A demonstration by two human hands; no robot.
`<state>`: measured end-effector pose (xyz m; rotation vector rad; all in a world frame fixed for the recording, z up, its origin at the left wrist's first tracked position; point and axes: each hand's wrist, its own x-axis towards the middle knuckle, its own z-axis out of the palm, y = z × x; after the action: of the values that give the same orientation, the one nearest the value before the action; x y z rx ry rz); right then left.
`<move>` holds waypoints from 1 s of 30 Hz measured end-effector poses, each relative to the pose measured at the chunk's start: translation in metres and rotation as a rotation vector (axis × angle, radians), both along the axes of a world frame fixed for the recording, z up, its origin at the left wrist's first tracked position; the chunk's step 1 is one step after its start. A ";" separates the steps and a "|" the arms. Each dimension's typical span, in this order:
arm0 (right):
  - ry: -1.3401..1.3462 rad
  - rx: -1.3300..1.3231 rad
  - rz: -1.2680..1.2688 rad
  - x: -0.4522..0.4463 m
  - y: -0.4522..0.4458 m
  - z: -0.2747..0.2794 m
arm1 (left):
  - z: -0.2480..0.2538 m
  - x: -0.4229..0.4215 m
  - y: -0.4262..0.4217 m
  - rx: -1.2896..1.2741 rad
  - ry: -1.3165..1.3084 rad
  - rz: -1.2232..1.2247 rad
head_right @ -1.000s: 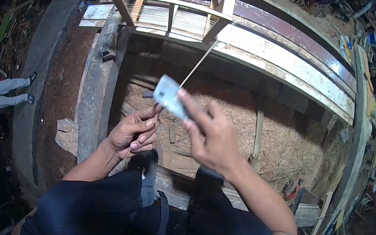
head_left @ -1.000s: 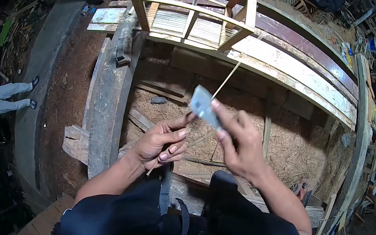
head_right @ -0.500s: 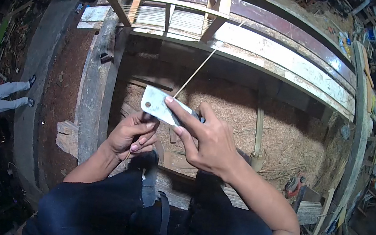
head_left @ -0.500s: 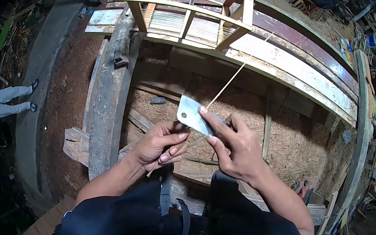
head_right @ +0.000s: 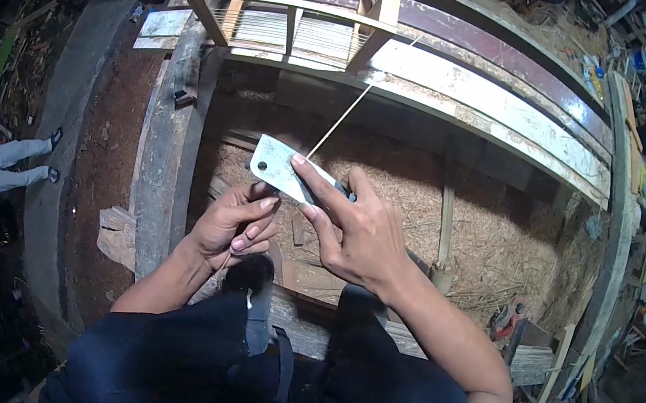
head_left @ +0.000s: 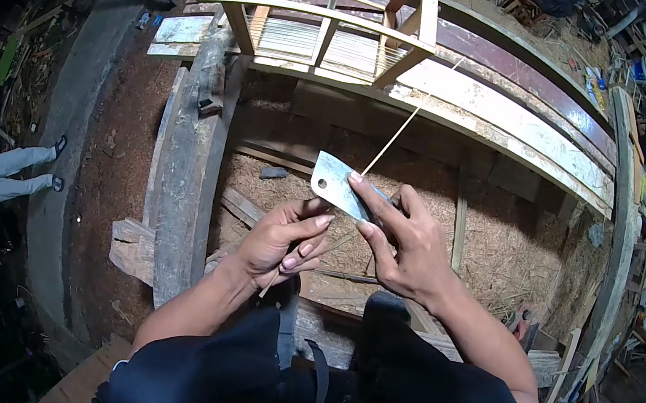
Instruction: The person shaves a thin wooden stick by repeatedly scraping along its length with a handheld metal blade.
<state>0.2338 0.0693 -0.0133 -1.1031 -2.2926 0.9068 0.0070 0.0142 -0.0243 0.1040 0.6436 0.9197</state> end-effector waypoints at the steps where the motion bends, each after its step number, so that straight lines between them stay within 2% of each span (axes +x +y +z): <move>1: -0.002 0.000 0.001 0.000 0.000 -0.001 | 0.000 0.000 0.000 0.001 0.002 0.000; 4: -0.017 0.024 -0.017 -0.001 0.004 -0.004 | -0.003 0.000 0.000 -0.040 -0.011 0.012; 7: 0.019 0.006 -0.209 0.009 0.021 -0.004 | 0.013 0.000 -0.005 -0.005 0.053 -0.046; 8: 0.017 0.010 -0.210 0.010 0.021 -0.003 | 0.009 -0.002 -0.006 -0.001 0.051 -0.047; 10: 0.053 0.062 -0.018 0.009 0.008 -0.004 | -0.004 -0.008 -0.011 -0.013 0.026 -0.053; 12: 0.022 0.058 0.050 0.003 -0.004 0.001 | -0.005 -0.008 -0.009 0.001 0.062 -0.073; 15: 0.054 0.008 -0.131 0.008 0.016 -0.005 | 0.006 -0.002 -0.006 -0.011 0.041 -0.014; 20: 0.031 -0.020 0.073 0.004 -0.007 0.009 | -0.003 -0.009 -0.011 -0.012 0.075 -0.046; 22: 0.046 0.022 -0.018 0.008 0.005 0.000 | 0.001 -0.008 -0.011 -0.006 0.085 -0.050; 23: 0.028 -0.053 -0.117 0.009 0.011 0.001 | 0.005 -0.006 -0.010 -0.010 0.065 -0.029; 27: 0.026 0.005 0.055 0.004 -0.011 0.003 | 0.000 -0.009 -0.011 0.002 0.063 -0.049; 30: 0.070 0.008 -0.060 0.010 0.004 -0.008 | 0.006 -0.006 -0.008 0.005 0.098 -0.042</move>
<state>0.2438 0.0737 -0.0209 -1.1133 -2.1927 0.8978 0.0012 0.0060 -0.0185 0.1670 0.7274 0.8792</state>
